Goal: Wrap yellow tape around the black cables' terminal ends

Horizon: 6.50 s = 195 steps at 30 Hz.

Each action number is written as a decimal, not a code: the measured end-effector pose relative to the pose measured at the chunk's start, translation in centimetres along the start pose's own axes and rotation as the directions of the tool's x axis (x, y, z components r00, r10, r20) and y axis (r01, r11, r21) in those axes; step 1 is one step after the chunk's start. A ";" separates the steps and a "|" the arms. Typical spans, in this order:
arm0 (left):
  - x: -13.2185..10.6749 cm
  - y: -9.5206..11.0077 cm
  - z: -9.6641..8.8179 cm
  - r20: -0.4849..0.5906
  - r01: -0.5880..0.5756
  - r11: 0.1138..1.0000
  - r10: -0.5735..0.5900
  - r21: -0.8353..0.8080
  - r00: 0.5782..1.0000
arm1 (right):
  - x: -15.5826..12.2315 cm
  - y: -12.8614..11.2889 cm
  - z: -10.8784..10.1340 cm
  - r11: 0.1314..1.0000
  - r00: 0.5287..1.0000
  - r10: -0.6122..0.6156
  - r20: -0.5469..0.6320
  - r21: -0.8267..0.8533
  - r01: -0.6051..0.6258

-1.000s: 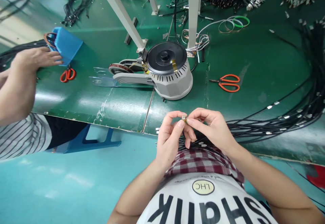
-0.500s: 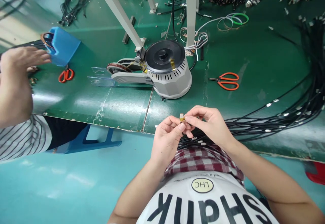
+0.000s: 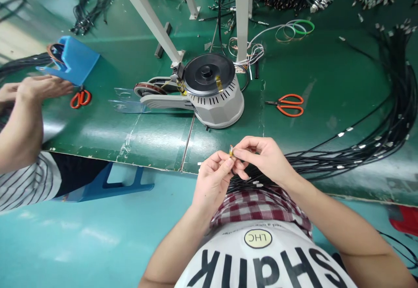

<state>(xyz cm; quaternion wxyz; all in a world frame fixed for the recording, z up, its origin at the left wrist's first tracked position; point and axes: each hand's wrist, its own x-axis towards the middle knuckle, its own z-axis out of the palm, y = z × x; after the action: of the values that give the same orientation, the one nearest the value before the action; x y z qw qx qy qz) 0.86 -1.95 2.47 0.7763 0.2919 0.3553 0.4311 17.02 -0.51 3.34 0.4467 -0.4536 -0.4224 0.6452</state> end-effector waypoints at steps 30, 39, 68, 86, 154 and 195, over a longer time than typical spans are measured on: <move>-0.1 0.5 0.6 -0.037 -0.016 0.999 0.018 0.050 0.999 | -0.8 -0.1 0.9 0.958 0.972 -0.224 -0.077 -0.198 0.205; 0.0 0.8 1.4 -0.044 -0.008 0.999 0.009 0.033 0.999 | -1.5 -1.0 0.8 0.821 0.917 -0.377 -0.134 -0.506 0.263; 0.6 1.9 -0.6 0.247 0.121 0.992 -0.110 -0.028 0.963 | 4.3 0.0 -1.2 0.986 0.899 -0.156 0.409 0.117 0.118; 1.3 1.8 1.0 0.003 -0.127 0.964 0.129 0.234 0.992 | -3.0 1.6 0.7 0.941 0.990 -0.136 -0.022 -0.315 0.123; -1.8 3.2 -2.3 -0.096 -0.234 0.877 0.299 0.420 0.949 | -3.5 1.8 0.6 0.648 0.963 -0.175 0.204 -0.713 0.269; -0.8 2.6 -2.1 0.092 -0.122 0.937 0.097 0.327 0.991 | 11.9 -9.3 -0.4 0.389 0.816 -0.579 -0.006 -0.881 0.270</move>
<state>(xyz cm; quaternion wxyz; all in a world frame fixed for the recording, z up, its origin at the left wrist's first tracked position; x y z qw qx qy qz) -2.31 -1.21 3.46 0.7036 0.4535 0.3771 0.3964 17.00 13.26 9.63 0.3782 -0.5817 -0.7075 0.1342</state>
